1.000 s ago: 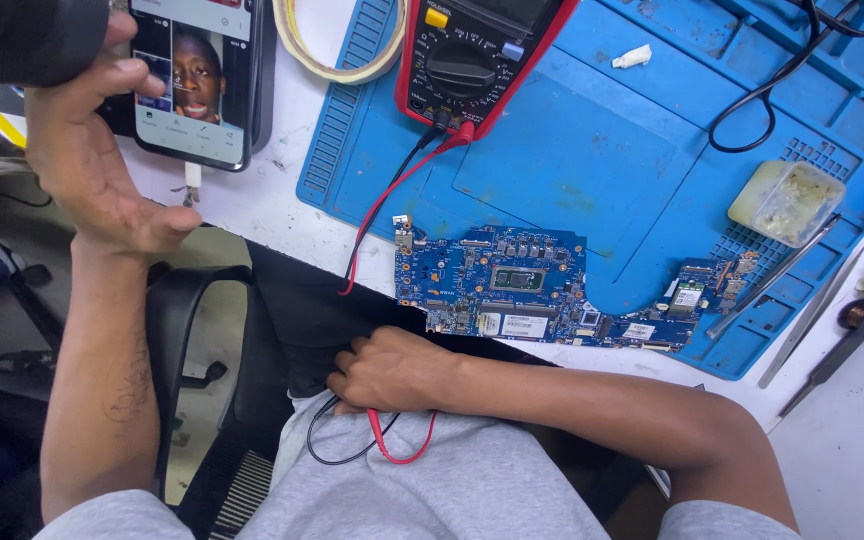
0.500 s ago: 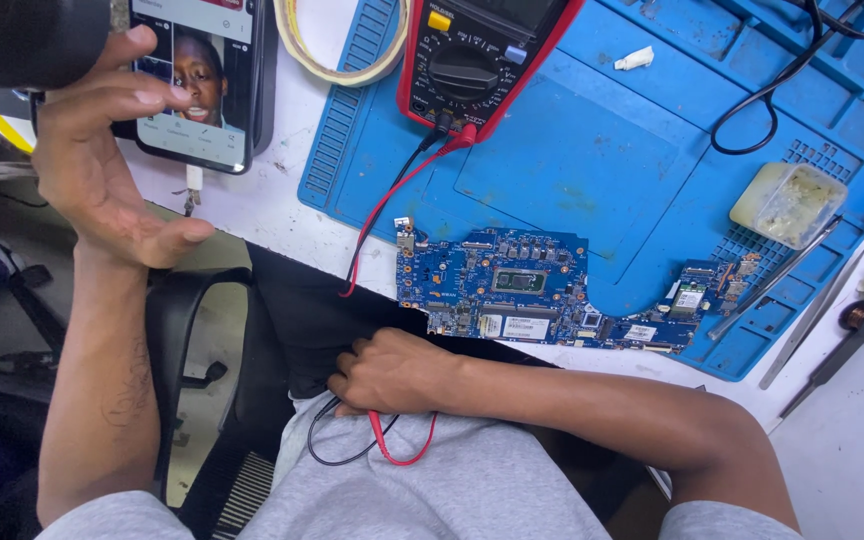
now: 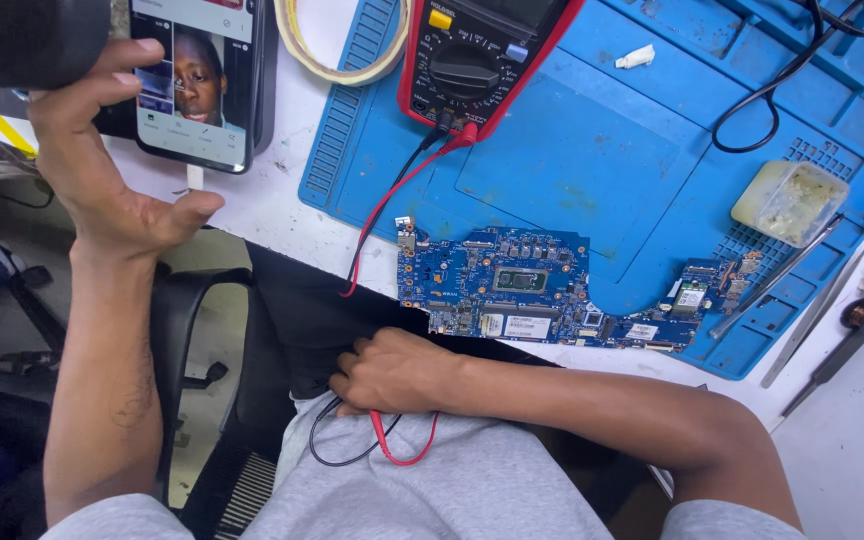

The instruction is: Testing a laptop motherboard using a digital multimeter and probes to diagnose faults.

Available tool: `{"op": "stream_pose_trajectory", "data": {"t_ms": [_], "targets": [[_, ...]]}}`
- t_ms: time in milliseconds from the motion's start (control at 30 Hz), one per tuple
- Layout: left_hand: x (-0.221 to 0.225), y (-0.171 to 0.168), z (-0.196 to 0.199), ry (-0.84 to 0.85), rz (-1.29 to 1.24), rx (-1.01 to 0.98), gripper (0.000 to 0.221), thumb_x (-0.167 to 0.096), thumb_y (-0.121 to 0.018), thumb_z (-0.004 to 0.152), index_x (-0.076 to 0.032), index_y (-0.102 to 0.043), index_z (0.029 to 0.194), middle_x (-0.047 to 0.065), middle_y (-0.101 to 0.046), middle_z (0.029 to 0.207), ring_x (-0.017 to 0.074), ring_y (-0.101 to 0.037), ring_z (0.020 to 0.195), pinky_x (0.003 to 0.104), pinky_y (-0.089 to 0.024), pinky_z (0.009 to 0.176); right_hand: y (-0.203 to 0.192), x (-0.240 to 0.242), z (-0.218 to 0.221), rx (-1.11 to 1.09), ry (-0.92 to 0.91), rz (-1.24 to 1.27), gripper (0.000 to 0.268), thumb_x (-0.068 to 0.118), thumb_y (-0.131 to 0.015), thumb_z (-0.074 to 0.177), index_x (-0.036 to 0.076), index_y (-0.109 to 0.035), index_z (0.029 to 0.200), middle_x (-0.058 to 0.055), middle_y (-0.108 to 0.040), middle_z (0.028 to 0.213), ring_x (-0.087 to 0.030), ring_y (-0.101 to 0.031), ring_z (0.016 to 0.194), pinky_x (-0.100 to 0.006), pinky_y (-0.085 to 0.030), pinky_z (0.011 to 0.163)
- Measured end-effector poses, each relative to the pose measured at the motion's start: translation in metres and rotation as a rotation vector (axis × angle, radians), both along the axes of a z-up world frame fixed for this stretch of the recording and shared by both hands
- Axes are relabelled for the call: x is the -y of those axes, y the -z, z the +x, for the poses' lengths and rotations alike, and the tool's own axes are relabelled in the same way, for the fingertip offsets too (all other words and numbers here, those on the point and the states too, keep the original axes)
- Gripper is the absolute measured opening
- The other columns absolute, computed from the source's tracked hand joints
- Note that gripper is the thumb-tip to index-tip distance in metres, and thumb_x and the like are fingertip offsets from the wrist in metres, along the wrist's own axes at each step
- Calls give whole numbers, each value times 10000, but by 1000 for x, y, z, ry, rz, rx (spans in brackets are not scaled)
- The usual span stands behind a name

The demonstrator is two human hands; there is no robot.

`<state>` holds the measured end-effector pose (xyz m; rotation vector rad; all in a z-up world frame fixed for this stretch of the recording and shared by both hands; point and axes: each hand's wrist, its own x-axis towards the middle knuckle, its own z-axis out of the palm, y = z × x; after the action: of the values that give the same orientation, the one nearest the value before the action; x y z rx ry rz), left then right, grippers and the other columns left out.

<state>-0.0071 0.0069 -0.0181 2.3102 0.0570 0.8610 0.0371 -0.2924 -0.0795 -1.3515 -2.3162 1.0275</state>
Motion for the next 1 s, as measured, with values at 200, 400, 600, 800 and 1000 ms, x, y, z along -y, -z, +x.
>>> {"op": "stream_pose_trajectory", "data": {"t_ms": [200,400,600,800,1000], "targets": [[1,-8,0,-13,61,-72,769,-522,-645,938,97,-436,1344,359,-537,1333,507,-573,1270,596,-434,1129,1,0,-2,17,-6,-7,439,516,-470,1056,131,-668,984,-86,-712,903,-314,-686,738,-464,-506,525],[-1,-4,-5,-33,107,-46,795,-542,-658,927,101,-461,1349,311,-487,1333,458,-529,1273,579,-482,1056,2,1,-3,27,-7,1,435,517,-480,1052,133,-677,996,-84,-715,914,-308,-688,739,-454,-506,513],[2,-9,-4,-62,158,-59,791,-561,-615,957,148,-520,1295,355,-572,1276,475,-538,1227,580,-431,1106,3,1,-3,25,0,8,433,515,-484,1050,131,-675,997,-83,-715,911,-307,-689,728,-456,-502,508],[2,-9,-5,-70,189,-55,790,-568,-607,966,159,-553,1272,360,-605,1268,483,-558,1215,576,-437,1102,3,1,-3,24,1,13,433,510,-479,1052,129,-678,1002,-82,-717,912,-315,-691,744,-457,-502,512],[4,-11,-1,-24,157,-3,761,-539,-618,969,172,-558,1236,362,-580,1263,536,-538,1298,623,-448,1163,2,2,-4,44,3,32,439,521,-473,1053,135,-668,982,-75,-716,896,-305,-693,741,-447,-500,501]]}}
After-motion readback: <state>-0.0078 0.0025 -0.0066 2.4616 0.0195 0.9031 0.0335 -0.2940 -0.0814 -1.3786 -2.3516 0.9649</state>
